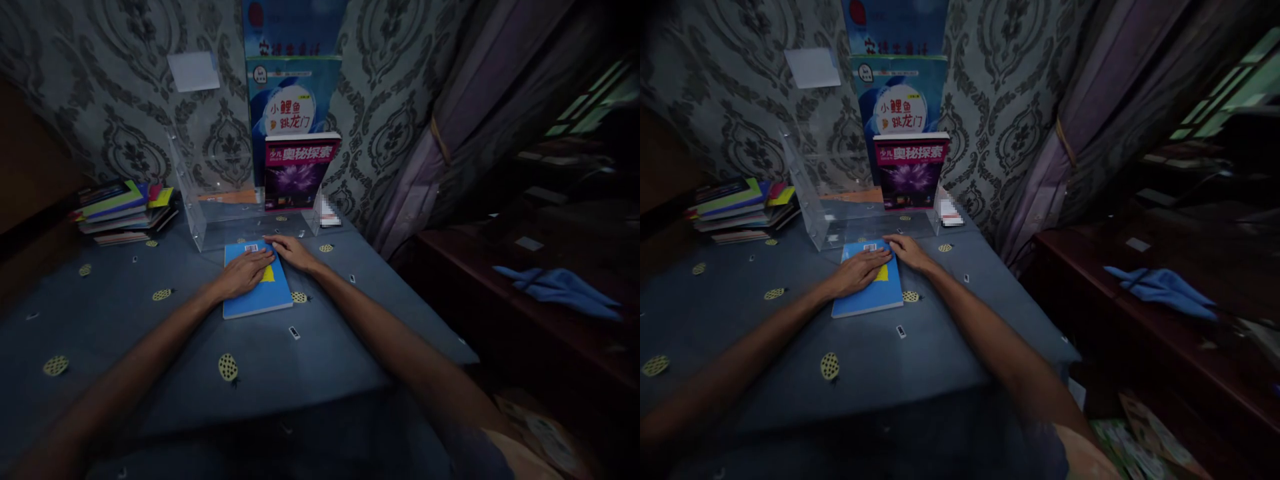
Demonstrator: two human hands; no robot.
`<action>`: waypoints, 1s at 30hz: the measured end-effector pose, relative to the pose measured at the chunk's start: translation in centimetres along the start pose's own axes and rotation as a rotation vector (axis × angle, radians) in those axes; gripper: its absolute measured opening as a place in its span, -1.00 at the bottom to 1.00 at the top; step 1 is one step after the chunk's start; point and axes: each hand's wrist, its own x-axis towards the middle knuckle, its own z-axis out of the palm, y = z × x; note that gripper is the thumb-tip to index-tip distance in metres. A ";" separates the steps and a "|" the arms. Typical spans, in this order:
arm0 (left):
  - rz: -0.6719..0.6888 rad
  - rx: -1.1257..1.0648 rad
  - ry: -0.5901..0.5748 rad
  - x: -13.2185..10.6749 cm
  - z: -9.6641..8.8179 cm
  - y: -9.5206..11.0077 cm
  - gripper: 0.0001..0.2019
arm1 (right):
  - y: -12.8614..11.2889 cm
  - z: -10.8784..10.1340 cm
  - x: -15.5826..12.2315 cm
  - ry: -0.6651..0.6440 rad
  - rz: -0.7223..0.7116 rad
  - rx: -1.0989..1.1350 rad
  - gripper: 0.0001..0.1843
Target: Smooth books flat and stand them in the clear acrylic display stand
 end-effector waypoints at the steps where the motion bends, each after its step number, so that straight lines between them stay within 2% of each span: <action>1: 0.021 -0.008 -0.007 -0.1 -0.1 0.3 -0.52 | 0.0 0.0 0.0 0.001 -0.003 -0.005 -0.60; 8: 0.189 -0.123 -0.087 -0.9 -1.2 1.9 -0.47 | -0.1 0.2 -0.1 -0.003 -0.002 -0.022 -0.60; 14: 0.262 -0.224 -0.179 -2.0 -1.9 3.5 -0.51 | 0.0 0.2 -0.1 -0.015 -0.006 -0.047 -0.59; 25: 0.231 -0.295 -0.239 -2.4 -2.8 4.7 -0.54 | -1.1 0.1 -0.8 -0.034 0.010 -0.124 -0.58; 30: 0.218 -0.267 -0.187 -2.7 -2.8 5.3 -0.54 | -1.1 0.3 -1.1 -0.043 -0.020 -0.168 -0.60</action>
